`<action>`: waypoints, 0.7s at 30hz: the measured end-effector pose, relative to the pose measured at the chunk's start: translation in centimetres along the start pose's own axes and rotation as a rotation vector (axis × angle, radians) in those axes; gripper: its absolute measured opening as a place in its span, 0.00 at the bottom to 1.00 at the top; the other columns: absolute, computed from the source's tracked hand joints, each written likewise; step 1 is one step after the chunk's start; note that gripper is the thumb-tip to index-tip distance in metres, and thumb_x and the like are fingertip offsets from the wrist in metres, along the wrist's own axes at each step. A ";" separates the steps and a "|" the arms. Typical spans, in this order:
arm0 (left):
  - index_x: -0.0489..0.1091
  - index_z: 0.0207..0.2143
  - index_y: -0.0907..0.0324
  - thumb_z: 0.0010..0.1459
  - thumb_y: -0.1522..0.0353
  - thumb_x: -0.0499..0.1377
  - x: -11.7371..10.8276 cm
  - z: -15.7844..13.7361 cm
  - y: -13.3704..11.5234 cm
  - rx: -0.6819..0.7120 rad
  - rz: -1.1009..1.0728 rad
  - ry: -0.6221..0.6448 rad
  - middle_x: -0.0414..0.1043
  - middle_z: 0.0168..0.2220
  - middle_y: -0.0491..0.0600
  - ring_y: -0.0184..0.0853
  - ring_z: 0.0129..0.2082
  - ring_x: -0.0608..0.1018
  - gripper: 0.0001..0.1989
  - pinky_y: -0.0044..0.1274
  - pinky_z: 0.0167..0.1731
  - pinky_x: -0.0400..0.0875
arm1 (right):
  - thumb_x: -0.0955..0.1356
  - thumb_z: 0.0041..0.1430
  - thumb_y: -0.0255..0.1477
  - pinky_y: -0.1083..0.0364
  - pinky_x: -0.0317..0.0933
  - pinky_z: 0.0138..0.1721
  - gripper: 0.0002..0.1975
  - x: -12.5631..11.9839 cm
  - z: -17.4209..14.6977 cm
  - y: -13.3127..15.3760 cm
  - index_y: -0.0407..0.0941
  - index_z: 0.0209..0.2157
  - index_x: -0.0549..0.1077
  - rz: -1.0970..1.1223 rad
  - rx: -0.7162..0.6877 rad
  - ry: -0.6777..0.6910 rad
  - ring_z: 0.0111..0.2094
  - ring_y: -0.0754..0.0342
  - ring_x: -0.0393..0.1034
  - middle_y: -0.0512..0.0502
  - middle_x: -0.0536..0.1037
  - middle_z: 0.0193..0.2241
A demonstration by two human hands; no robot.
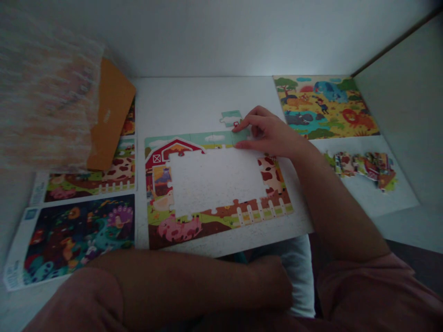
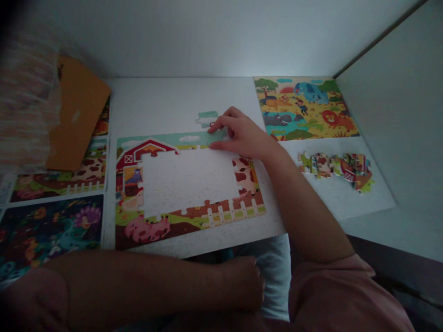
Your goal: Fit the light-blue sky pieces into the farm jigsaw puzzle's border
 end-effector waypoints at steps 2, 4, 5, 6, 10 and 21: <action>0.95 0.41 0.47 0.81 0.70 0.71 0.0 0.0 -0.1 0.002 0.009 -0.010 0.94 0.40 0.49 0.35 0.18 0.58 0.14 0.37 0.32 0.68 | 0.84 0.72 0.45 0.37 0.81 0.51 0.20 0.2 0.1 0.0 0.55 0.60 0.92 -0.013 -0.014 -0.009 0.46 0.40 0.74 0.41 0.80 0.53; 0.95 0.40 0.47 0.81 0.70 0.70 0.1 0.0 -0.1 0.006 0.009 -0.012 0.94 0.40 0.50 0.36 0.17 0.60 0.15 0.37 0.32 0.68 | 0.82 0.76 0.46 0.37 0.81 0.52 0.18 0.3 0.2 -0.2 0.56 0.61 0.92 -0.036 -0.019 -0.036 0.47 0.40 0.75 0.41 0.80 0.53; 0.95 0.40 0.47 0.81 0.70 0.69 0.1 0.0 0.0 0.009 0.005 -0.012 0.93 0.39 0.50 0.36 0.17 0.62 0.16 0.36 0.31 0.68 | 0.81 0.78 0.47 0.37 0.81 0.54 0.19 0.4 0.3 -0.4 0.56 0.63 0.92 -0.052 -0.014 -0.063 0.48 0.39 0.76 0.40 0.80 0.54; 0.95 0.40 0.47 0.81 0.70 0.68 0.1 0.0 0.0 0.011 0.000 -0.010 0.93 0.39 0.51 0.37 0.18 0.65 0.16 0.36 0.30 0.67 | 0.80 0.80 0.48 0.36 0.82 0.55 0.20 0.4 0.4 -0.7 0.57 0.65 0.91 -0.073 -0.006 -0.098 0.50 0.38 0.77 0.40 0.80 0.54; 0.94 0.40 0.50 0.82 0.70 0.67 0.0 -0.2 0.3 0.024 -0.030 -0.004 0.93 0.39 0.52 0.39 0.23 0.77 0.17 0.36 0.30 0.66 | 0.77 0.83 0.53 0.30 0.79 0.65 0.29 0.8 0.9 -2.4 0.58 0.76 0.86 -0.187 0.036 -0.237 0.61 0.30 0.80 0.36 0.79 0.62; 0.94 0.44 0.52 0.84 0.70 0.67 -0.7 -1.0 0.5 0.026 -0.038 0.018 0.96 0.46 0.53 0.41 0.38 0.90 0.15 0.36 0.33 0.64 | 0.79 0.79 0.60 0.35 0.78 0.59 0.31 0.9 1.7 -2.9 0.57 0.69 0.81 -0.117 0.110 -0.249 0.53 0.34 0.80 0.39 0.87 0.54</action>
Point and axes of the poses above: each hand's wrist, its own z-axis towards the middle knuckle, its own x-axis out of the palm, y = z × x, the point moved 4 cm from there along z, towards the middle knuckle
